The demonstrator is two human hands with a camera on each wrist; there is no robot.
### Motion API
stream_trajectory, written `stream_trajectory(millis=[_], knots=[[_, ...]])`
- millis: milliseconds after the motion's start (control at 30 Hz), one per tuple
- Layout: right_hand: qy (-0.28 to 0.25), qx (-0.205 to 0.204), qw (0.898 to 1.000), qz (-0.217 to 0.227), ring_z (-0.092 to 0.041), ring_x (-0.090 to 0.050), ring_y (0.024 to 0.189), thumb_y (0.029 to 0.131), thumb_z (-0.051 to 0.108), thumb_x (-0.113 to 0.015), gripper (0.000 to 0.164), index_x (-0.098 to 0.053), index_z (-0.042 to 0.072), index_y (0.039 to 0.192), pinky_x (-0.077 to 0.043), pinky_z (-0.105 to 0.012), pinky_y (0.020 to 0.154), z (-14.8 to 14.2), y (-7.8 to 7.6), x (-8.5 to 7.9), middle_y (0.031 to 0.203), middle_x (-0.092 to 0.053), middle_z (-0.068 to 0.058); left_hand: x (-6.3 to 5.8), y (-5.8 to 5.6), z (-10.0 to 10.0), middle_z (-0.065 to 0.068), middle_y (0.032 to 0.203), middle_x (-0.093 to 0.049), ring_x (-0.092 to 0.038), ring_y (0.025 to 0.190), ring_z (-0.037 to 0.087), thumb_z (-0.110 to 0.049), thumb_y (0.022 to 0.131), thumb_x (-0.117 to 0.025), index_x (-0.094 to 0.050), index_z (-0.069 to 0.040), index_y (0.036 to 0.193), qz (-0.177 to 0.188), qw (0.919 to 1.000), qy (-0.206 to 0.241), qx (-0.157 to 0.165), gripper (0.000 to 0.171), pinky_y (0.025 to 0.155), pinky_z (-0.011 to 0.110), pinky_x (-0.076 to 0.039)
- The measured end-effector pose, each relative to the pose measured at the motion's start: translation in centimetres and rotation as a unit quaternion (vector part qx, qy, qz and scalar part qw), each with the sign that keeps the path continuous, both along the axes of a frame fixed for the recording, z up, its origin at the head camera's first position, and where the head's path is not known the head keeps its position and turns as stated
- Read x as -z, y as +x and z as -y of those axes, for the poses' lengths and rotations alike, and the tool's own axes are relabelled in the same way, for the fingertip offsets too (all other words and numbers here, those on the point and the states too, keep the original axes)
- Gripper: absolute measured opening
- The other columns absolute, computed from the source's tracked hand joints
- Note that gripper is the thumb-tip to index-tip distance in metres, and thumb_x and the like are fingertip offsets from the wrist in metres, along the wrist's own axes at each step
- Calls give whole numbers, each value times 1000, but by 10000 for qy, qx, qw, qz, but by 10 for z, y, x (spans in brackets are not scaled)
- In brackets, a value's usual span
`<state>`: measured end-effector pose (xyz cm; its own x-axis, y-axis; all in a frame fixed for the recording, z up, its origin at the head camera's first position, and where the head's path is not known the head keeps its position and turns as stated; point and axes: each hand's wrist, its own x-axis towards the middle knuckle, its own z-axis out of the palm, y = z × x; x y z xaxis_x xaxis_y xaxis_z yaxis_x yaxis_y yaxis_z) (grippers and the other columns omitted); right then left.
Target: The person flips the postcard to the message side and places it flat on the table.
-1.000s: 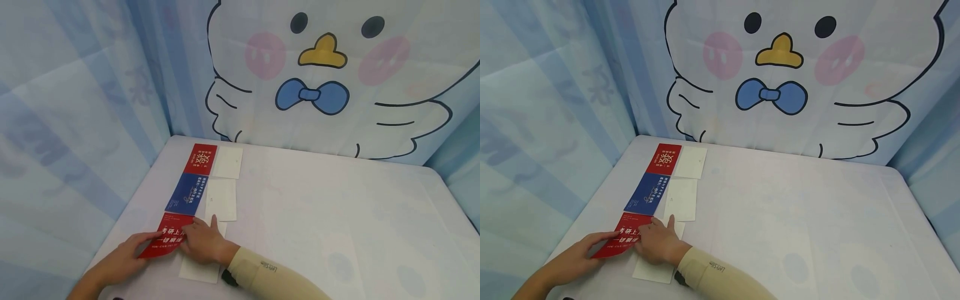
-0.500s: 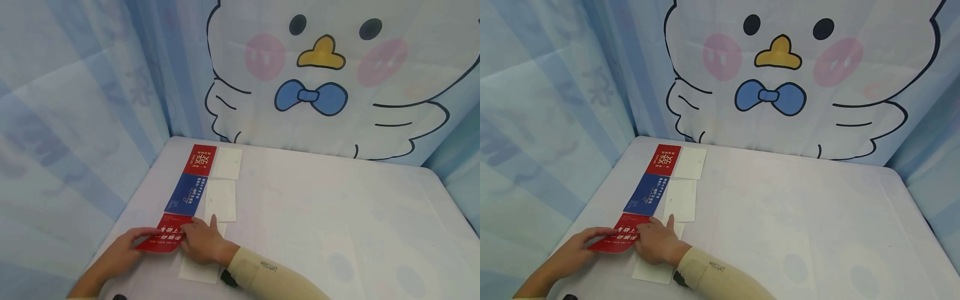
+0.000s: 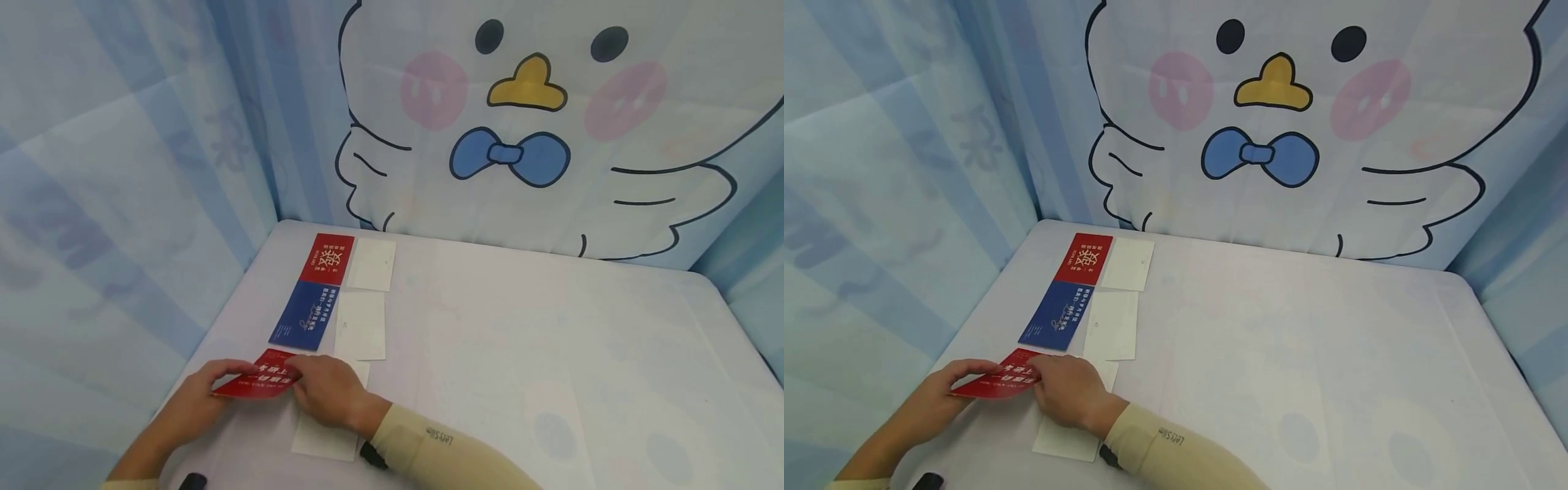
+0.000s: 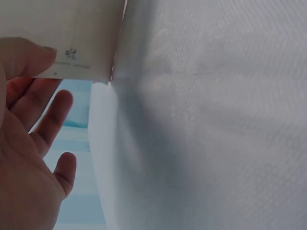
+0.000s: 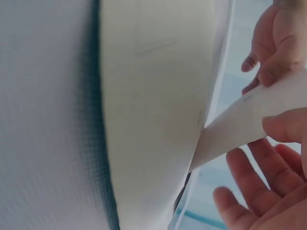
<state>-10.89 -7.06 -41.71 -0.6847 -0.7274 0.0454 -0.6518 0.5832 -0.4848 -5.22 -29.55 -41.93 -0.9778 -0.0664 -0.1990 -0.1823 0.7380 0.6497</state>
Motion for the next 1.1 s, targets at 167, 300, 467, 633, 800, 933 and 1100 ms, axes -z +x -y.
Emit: stream_trajectory(millis=[167, 300, 467, 633, 800, 933, 1100], knots=[[-323, 167, 9990, 255, -2, -66, 90, 98, 19, -64, 37, -57, 13, 134, -50, -15, 81, 0, 1, 0, 115, -71, 5, 2, 0, -4, 25, 121, -62, -54, 115, 45, 7, 88, -68, -57, 3, 126, -767, 9968, -124, -175, 40, 94, 63, -47], [-826, 369, 9951, 388, -3, -68, 85, 99, 17, -64, 37, -53, 11, 134, -50, -12, 76, -1, 2, 3, 110, -74, 3, 1, -1, -6, 22, 110, -67, -57, 112, 44, 4, 91, -68, -52, 4, 123, -1352, 9903, -161, -269, 36, 97, 68, -42], [-1741, 585, 9819, 456, -7, -71, 90, 97, 10, -65, 29, -49, 8, 121, -51, -13, 77, -3, 5, 5, 106, -75, -5, -2, -2, -6, 29, 112, -66, -59, 108, 45, 2, 92, -68, -42, 5, 125, -1436, 9888, 42, -400, 42, 97, 66, -42], [-2192, 674, 9716, 580, -6, -69, 86, 96, 6, -66, 24, -49, 8, 112, -51, -11, 76, -4, 7, 6, 104, -73, -9, -1, -4, -7, 22, 101, -66, -65, 91, 29, 7, 92, -66, -40, 2, 115, -1442, 9858, 522, -687, 35, 75, 25, -57], [-2288, 669, 9687, 695, -3, -66, 87, 97, 7, -64, 25, -54, 5, 120, -50, -11, 77, -2, 8, 5, 108, -67, -8, 1, -3, -8, 18, 109, -59, -57, 87, 1, 10, 91, -64, -45, 4, 122, -1665, 9802, 710, -801, 37, 71, 8, -47], [-2331, 684, 9676, 682, -2, -62, 87, 97, 5, -64, 33, -54, 1, 128, -50, -10, 77, -2, 10, 5, 112, -60, -9, 1, -3, -7, 20, 117, -56, -58, 89, 0, 8, 92, -64, -50, 5, 126, -1600, 9822, 659, -735, 36, 71, 10, -49], [-2127, 826, 9687, 981, 0, -58, 86, 96, 5, -65, 44, -51, -2, 137, -49, -10, 75, 0, 11, 5, 114, -55, -8, -2, -3, -10, 22, 122, -58, -60, 104, 29, 0, 94, -65, -54, 5, 128, -1206, 9902, 166, -685, 36, 89, 34, -54]])
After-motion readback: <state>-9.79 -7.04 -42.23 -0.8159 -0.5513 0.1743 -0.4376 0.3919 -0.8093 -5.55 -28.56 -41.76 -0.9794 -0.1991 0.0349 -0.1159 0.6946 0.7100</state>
